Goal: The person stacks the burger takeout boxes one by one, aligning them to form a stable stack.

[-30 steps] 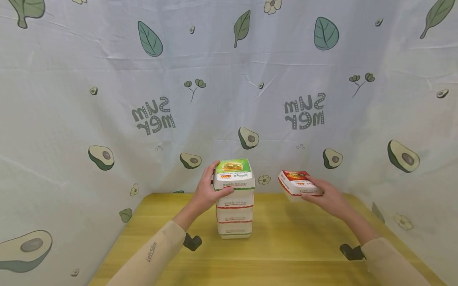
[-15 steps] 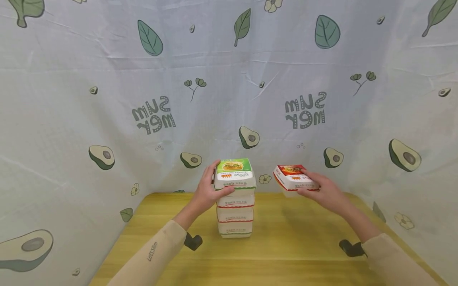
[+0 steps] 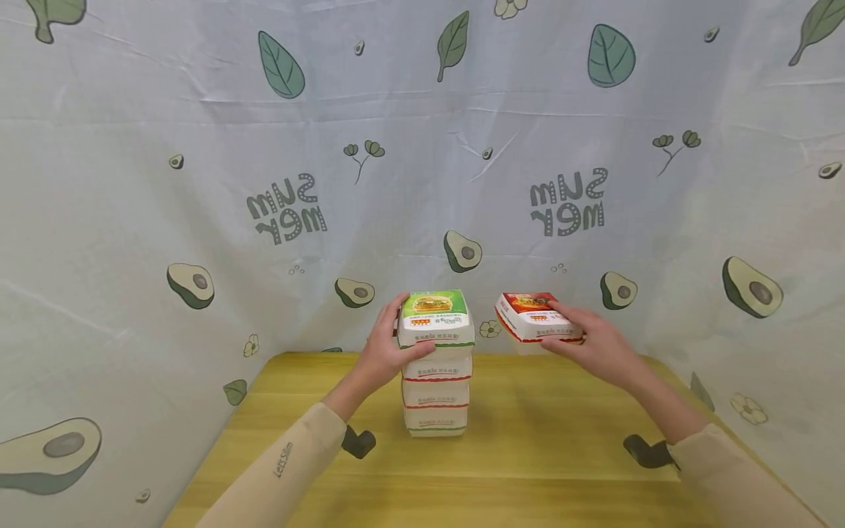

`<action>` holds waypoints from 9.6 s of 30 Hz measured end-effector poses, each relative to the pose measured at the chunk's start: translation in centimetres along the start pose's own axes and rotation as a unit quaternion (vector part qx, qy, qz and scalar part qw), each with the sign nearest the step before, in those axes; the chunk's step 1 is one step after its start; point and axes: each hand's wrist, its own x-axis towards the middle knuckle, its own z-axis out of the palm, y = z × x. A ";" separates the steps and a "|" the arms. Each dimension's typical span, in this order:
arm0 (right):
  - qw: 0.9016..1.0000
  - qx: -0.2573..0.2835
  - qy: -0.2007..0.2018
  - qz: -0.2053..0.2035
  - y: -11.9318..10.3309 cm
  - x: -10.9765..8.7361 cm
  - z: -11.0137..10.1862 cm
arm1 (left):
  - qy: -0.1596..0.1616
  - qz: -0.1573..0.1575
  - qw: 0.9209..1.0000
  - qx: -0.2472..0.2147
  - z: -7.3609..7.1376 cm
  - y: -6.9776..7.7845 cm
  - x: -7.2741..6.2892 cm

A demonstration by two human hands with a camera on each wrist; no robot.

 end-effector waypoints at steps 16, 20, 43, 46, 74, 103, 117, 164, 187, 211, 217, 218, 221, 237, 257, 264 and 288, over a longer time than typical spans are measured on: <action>0.999 -0.021 0.018 -0.022 -2.5 0.9 -1.3 | -0.003 0.010 1.000 0.001 0.1 0.0 0.5; 0.999 -0.018 0.016 -0.024 -3.4 1.1 -1.7 | -0.004 0.008 1.000 -0.001 0.1 0.0 0.5; 0.999 -0.033 0.030 -0.021 -8.3 1.6 -2.5 | 0.003 -0.002 1.000 0.002 0.0 -0.1 -0.4; 0.999 -0.033 0.035 -0.024 -8.5 1.8 -2.4 | 0.001 0.000 1.000 0.000 0.0 -0.1 -0.4; 0.997 -0.034 0.039 -0.048 -12.3 3.5 -2.2 | -0.003 -0.006 1.000 -0.006 0.1 0.0 -0.3; 0.995 -0.066 0.034 -0.073 -15.8 4.2 -0.6 | -0.018 -0.030 0.999 -0.018 -0.1 3.2 -1.1; 0.992 -0.070 0.037 -0.094 -16.5 4.5 0.1 | -0.009 -0.007 1.000 -0.018 0.3 -0.2 0.0; 0.995 -0.047 0.002 -0.093 -18.0 5.0 0.5 | -0.012 0.010 0.999 -0.039 -0.3 0.1 -0.3; 0.995 -0.041 0.008 -0.094 -18.0 5.0 0.0 | 0.049 0.076 0.996 -0.008 -1.4 2.2 1.6; 0.994 -0.048 0.006 -0.098 -17.8 4.9 -0.1 | 0.043 0.082 0.996 -0.008 -0.9 2.5 1.6; 0.992 -0.062 0.019 -0.104 -17.8 5.0 -0.2 | 0.043 0.086 0.995 -0.012 -1.1 2.6 1.8; 0.992 -0.066 0.019 -0.105 -17.8 4.9 -0.2 | 0.042 0.085 0.995 -0.013 -1.1 2.6 1.7; 0.991 -0.076 0.024 -0.108 -17.8 4.8 -0.1 | 0.040 0.085 0.995 -0.014 -1.0 2.3 1.6; 0.990 -0.072 0.037 -0.116 -17.7 4.7 -0.2 | 0.029 0.085 0.996 -0.021 -1.0 2.7 1.7; 0.988 -0.083 0.034 -0.124 -17.4 4.3 -0.2 | 0.014 0.076 0.994 -0.073 -0.6 2.5 1.6; 0.989 -0.088 0.027 -0.115 -17.3 4.5 -0.2 | 0.024 0.053 0.997 -0.044 -0.3 2.5 1.8; 0.994 -0.057 0.009 -0.097 -16.3 6.3 0.0 | 0.006 0.034 0.998 -0.044 -0.1 2.0 1.8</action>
